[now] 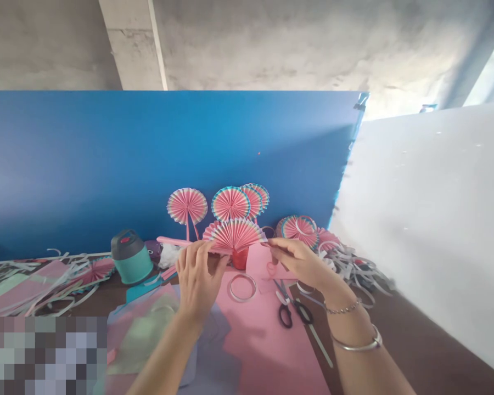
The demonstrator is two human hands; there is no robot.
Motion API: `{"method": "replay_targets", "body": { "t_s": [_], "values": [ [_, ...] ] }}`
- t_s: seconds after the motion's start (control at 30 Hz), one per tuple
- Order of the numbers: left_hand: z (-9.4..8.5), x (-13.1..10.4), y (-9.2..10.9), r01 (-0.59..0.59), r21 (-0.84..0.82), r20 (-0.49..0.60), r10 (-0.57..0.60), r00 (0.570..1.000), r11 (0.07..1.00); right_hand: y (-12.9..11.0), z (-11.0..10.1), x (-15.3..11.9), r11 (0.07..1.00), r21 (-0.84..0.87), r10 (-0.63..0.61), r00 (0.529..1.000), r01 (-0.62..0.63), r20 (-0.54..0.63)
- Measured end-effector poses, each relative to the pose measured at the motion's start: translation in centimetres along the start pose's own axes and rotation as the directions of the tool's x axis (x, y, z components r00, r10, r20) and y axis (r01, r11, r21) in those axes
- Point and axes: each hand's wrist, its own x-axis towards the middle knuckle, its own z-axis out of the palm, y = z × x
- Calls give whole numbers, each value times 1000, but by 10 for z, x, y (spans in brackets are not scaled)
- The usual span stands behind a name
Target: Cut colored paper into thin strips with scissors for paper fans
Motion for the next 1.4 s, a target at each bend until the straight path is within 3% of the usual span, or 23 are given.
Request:
{"method": "replay_targets", "body": {
  "t_s": [0.1, 0.23, 0.5, 0.63, 0.77, 0.87, 1.03, 1.17, 1.4],
  "values": [
    [1, 0, -2, -20, 61, 15, 19, 1000, 998, 0, 2, -1, 1000, 21, -13, 1000, 13, -10],
    [4, -1, -5, -26, 11, 59, 25, 998, 1000, 2, 5, -1, 999, 33, -6, 1000, 7, -25],
    [-3, 1, 0, 127, 16, 113, -128, 985, 992, -7, 7, -7, 999, -20, 47, 999, -47, -7],
    [-6, 2, 3, 195, 77, 97, -202, 975, 978, -10, 14, -11, 987, -155, 54, 999, -54, -2],
    [-6, 1, 5, 184, 72, 77, -189, 979, 980, -14, 26, -8, 957, -280, 45, 993, -75, -114],
    [-5, -1, 7, 168, 54, 87, -172, 981, 984, -18, 36, -3, 921, -364, 42, 964, -139, -263],
    [-3, -4, 9, 126, 13, 65, -127, 990, 992, -20, 52, 2, 906, -417, -140, 884, -67, -445],
    [-5, -4, 9, 119, 29, -3, -119, 993, 992, -22, 63, 2, 904, -428, -224, 860, 8, -458],
    [-6, -2, 7, 51, 35, -112, -46, 993, 998, -27, 76, -1, 913, -407, -233, 854, 27, -466]
  ]
}}
